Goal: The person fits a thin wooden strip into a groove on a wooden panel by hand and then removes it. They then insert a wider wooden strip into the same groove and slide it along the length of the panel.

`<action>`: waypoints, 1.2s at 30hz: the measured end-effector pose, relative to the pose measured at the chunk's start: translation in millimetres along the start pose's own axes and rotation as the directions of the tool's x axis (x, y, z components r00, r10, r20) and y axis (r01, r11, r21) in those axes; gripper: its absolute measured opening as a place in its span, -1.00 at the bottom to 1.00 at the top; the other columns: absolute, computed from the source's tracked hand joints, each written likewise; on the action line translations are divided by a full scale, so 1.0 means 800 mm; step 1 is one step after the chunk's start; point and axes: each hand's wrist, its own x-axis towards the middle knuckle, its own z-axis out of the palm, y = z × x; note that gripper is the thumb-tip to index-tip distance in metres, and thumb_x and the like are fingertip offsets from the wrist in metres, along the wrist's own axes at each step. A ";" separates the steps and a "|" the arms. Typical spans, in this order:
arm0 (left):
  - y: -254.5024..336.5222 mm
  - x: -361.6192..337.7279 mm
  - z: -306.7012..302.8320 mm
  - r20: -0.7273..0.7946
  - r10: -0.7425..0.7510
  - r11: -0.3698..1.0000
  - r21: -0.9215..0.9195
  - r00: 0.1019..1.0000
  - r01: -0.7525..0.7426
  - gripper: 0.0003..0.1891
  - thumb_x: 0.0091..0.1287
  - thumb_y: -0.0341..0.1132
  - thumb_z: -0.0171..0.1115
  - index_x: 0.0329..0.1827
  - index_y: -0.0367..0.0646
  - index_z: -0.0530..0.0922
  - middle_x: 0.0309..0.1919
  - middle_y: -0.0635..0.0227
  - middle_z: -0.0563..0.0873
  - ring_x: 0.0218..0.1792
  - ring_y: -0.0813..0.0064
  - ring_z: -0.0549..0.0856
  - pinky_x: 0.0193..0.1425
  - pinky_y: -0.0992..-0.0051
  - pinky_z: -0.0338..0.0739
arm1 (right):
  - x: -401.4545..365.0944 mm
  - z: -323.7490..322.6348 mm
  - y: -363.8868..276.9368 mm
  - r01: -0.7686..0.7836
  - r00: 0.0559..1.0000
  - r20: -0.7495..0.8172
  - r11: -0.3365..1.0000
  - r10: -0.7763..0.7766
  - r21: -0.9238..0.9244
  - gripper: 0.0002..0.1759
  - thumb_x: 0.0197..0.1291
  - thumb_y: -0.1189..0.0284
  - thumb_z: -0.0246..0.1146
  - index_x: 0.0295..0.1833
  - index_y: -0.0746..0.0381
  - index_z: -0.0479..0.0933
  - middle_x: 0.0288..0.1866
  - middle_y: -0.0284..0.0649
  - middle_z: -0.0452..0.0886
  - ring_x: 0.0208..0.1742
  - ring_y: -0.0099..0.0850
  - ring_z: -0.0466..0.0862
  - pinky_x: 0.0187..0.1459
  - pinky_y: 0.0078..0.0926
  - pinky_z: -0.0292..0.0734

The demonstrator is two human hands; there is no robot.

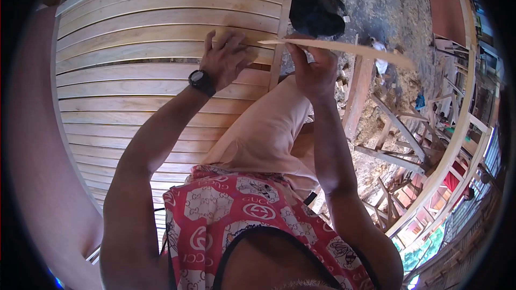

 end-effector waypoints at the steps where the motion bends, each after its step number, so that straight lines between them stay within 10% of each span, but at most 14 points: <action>1: 0.003 0.000 -0.004 0.023 -0.003 1.000 0.010 1.000 0.003 -0.77 0.35 -0.10 0.46 0.04 0.23 0.77 0.43 0.42 0.57 0.51 0.23 0.45 0.60 -0.24 0.12 | 0.000 -0.006 -0.009 -0.014 1.000 -0.002 1.000 0.014 -0.013 -0.84 0.34 0.56 0.45 0.01 0.30 0.79 -0.14 -0.13 0.86 -0.14 -0.39 0.85 -0.06 -0.44 0.69; 10: 0.007 -0.003 -0.035 0.214 0.083 0.997 -0.023 0.973 -0.080 -0.20 0.15 0.18 0.57 0.39 -0.07 0.60 0.24 0.34 0.56 0.36 0.20 0.48 0.56 -0.14 0.17 | -0.058 0.009 0.006 -0.051 0.996 0.072 0.997 0.047 0.052 -0.87 0.34 0.57 0.42 -0.03 0.28 0.78 -0.16 -0.10 0.85 -0.13 -0.31 0.85 -0.08 -0.39 0.70; 36: -0.001 -0.001 -0.026 0.158 0.170 0.985 -0.001 0.973 -0.172 -0.45 0.30 0.22 0.41 0.16 0.04 0.75 0.24 0.41 0.62 0.32 0.22 0.48 0.55 -0.13 0.17 | -0.077 0.023 0.031 -0.008 0.999 0.047 0.997 0.004 0.080 -0.82 0.35 0.64 0.43 0.04 0.29 0.78 -0.05 -0.15 0.85 -0.07 -0.43 0.81 -0.03 -0.48 0.69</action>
